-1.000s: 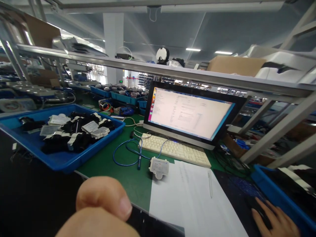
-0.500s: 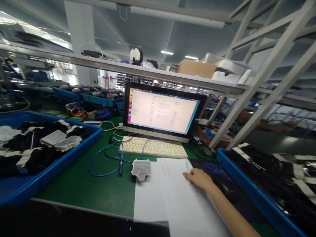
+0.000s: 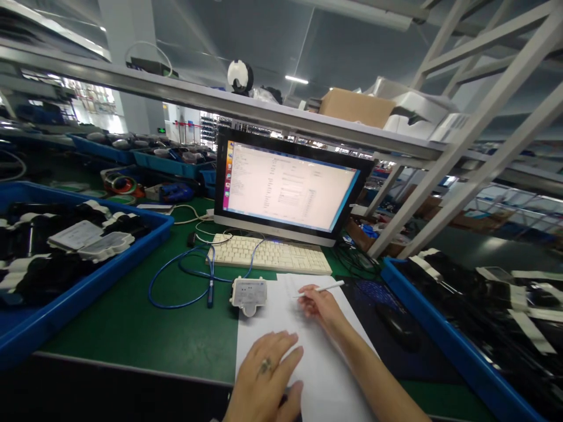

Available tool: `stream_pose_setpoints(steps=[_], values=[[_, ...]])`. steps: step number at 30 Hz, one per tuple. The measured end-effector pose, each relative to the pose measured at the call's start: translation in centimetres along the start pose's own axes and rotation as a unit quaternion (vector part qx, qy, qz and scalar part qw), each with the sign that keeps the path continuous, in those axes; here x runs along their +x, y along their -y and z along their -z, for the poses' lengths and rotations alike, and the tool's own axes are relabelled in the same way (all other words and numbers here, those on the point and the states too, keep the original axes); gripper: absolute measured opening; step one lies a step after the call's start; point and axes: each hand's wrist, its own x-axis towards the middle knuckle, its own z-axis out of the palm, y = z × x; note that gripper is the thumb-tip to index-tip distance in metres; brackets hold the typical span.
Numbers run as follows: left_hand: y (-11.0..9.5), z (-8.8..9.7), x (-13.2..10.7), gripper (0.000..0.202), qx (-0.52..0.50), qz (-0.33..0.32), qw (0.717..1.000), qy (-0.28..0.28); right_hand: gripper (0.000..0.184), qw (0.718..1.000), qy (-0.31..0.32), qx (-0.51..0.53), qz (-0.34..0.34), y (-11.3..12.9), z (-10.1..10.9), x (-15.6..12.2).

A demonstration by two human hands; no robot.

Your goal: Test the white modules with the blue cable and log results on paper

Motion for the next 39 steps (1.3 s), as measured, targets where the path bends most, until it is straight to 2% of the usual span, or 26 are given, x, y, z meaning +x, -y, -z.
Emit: stream_pose_setpoints(steps=[2,5,8,10,14,28,34,39], values=[[0.2,-2.0,0.7,0.033,0.024,-0.004,0.999,0.039,0.034,1.000,-0.018,0.016,0.008,-1.1,-1.2,0.0],[0.0,-4.2,0.6,0.042,0.060,0.025,0.993,0.102,0.033,0.998,-0.046,0.017,0.031,-2.4,-1.4,-0.2],[-0.3,-5.2,-0.1,0.043,0.072,0.047,0.985,0.150,0.027,0.992,-0.086,-0.013,0.089,-3.2,-0.9,-0.5],[-0.5,-5.4,-0.3,0.042,0.073,0.060,0.982,0.162,0.022,0.984,-0.111,-0.066,0.125,-3.4,-0.7,-0.7],[-0.7,-5.5,-0.4,0.041,0.073,0.069,0.982,0.160,0.022,0.972,-0.130,-0.136,0.140,-3.5,-0.9,-1.0],[-1.0,-5.9,-0.7,0.038,0.047,0.099,0.982,0.154,0.022,0.980,-0.090,-0.128,0.123,-3.3,-1.5,-1.2],[-0.9,-6.0,-0.7,0.038,0.045,0.101,0.984,0.141,0.022,0.976,-0.111,-0.137,0.124,-3.1,-1.5,-1.3],[-0.9,-6.2,-0.8,0.038,0.041,0.108,0.984,0.136,0.023,0.975,-0.102,-0.141,0.134,-3.0,-1.4,-1.4]])
